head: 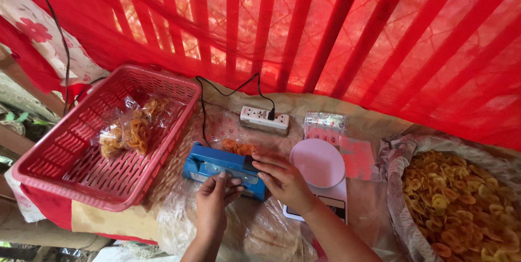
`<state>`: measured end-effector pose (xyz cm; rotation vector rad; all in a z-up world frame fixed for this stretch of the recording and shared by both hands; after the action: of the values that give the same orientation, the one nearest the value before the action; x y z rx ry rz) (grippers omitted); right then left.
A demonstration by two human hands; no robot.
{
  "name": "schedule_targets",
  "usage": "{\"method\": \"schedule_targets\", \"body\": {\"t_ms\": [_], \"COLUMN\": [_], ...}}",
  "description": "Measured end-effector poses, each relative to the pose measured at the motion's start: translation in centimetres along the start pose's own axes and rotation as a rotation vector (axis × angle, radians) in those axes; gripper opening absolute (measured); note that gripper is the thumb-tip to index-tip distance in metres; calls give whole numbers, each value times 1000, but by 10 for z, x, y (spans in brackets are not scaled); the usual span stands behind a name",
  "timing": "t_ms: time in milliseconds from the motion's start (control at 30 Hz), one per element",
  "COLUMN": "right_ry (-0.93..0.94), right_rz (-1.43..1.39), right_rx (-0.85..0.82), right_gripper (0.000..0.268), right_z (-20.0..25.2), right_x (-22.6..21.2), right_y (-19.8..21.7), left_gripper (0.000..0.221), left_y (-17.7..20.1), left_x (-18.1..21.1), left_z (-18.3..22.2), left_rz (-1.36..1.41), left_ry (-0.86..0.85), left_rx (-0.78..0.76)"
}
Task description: The person transfers dried fruit chips from a large bowl into a plastic bag, weighs the bag on a digital scale, and seals the opening with a heat sealer.
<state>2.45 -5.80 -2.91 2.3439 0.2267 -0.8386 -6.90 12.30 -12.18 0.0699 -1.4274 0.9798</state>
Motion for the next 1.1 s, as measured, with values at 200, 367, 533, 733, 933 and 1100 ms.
{"method": "schedule_targets", "body": {"t_ms": [200,367,533,733,933,1100], "right_ry": [62,50,69,36,16,23], "right_rz": [49,22,-8,-57,-46,-29], "right_rx": [80,23,4,-1,7,-6], "right_gripper": [27,28,33,36,38,39], "right_z": [1,4,2,2,3,3], "right_x": [3,2,2,4,8,8], "right_y": [-4,1,3,3,0,1], "left_gripper": [32,40,38,35,31,31], "left_y": [3,6,4,2,1,1], "left_x": [-2,1,0,-1,0,1], "left_z": [-1,-1,-1,-3,-5,-6], "left_rz": [-16,-30,-67,-143,-158,-213], "left_ry": [-2,35,34,39,53,41], "left_rx": [0,27,-1,-51,-79,-107]}}
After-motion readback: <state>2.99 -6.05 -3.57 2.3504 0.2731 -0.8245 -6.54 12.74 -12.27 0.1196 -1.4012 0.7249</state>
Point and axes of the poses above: each hand's wrist, its own z-axis away from the middle knuckle, its own y-axis out of the back of the hand, x = y × z, the point moved 1 cm from there along -z, towards the middle knuckle, and after that the axes turned 3 degrees about -y, right-handed, at the moved point
